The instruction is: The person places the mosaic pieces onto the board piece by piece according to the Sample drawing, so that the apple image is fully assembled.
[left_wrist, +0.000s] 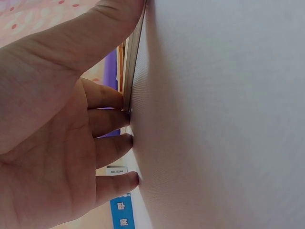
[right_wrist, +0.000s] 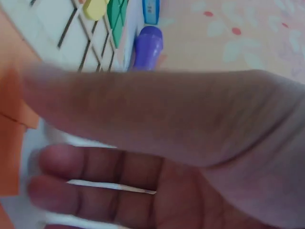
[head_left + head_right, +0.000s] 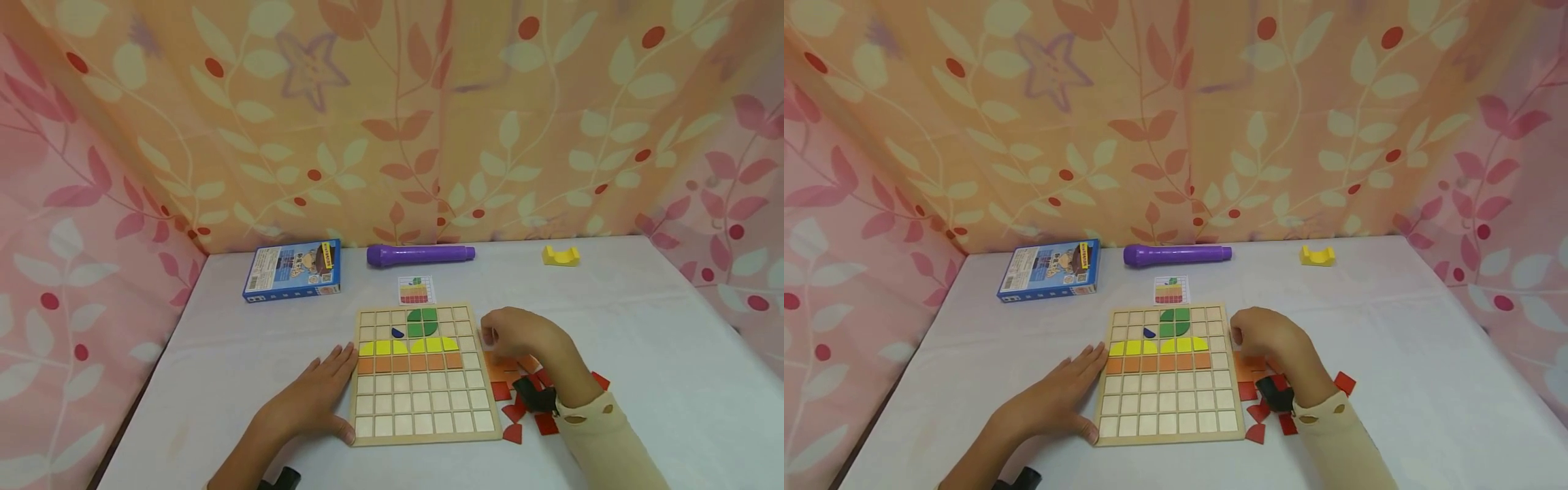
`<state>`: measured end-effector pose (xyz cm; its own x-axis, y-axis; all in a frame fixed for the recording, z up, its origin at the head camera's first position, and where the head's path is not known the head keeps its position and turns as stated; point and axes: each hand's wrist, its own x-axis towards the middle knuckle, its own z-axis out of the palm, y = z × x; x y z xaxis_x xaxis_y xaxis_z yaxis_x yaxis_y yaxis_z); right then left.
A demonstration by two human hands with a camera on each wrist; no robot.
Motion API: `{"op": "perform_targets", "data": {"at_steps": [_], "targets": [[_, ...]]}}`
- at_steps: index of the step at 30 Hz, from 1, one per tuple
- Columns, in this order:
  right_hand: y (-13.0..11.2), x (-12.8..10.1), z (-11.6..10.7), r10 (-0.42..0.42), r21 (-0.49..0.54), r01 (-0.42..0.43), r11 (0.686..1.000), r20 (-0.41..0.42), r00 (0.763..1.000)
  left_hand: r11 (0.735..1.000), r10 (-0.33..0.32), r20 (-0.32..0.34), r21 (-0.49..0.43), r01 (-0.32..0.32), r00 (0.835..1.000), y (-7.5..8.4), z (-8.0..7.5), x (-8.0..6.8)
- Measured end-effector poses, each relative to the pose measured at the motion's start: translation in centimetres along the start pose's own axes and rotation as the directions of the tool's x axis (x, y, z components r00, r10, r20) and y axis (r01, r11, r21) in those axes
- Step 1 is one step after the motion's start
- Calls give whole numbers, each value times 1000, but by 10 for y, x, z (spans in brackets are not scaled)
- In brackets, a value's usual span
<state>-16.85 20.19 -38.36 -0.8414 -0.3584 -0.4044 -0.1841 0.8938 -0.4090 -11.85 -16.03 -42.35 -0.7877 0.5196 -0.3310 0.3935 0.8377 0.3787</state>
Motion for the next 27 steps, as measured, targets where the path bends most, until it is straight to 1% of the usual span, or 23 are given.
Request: {"op": "perform_targets", "data": {"at_steps": [1, 3, 8, 14, 18, 22, 24, 27], "targets": [[1, 0, 0, 24, 7, -24, 1000, 15, 1000, 1000, -2, 1, -2, 2, 1000, 0, 0, 0], [2, 0, 2, 37, 19, -38, 999, 31, 999, 1000, -4, 1, -6, 4, 1000, -1, 0, 0], [3, 2, 3, 28, 20, -28, 999, 36, 999, 1000, 4, -5, -12, -4, 1000, -1, 1, 0], [5, 1, -1, 34, 35, -36, 999, 47, 998, 999, 32, -13, -1, -32, 999, -2, 1, -1], [7, -1, -7, -25, 32, 24, 999, 41, 999, 999, 34, -17, 5, -34, 999, -1, 0, -1], [6, -4, -12, -97, 25, 97, 995, 0, 995, 999, 40, -17, 9, -40, 999, -1, -1, -2], [0, -4, -12, -117, 39, 117, 992, -15, 993, 999, 42, -17, 10, -42, 999, -1, -1, -2], [-15, -2, -6, -157, 70, 157, 985, -6, 988, 999, 39, -15, 10, -39, 999, -1, -1, -2]]}}
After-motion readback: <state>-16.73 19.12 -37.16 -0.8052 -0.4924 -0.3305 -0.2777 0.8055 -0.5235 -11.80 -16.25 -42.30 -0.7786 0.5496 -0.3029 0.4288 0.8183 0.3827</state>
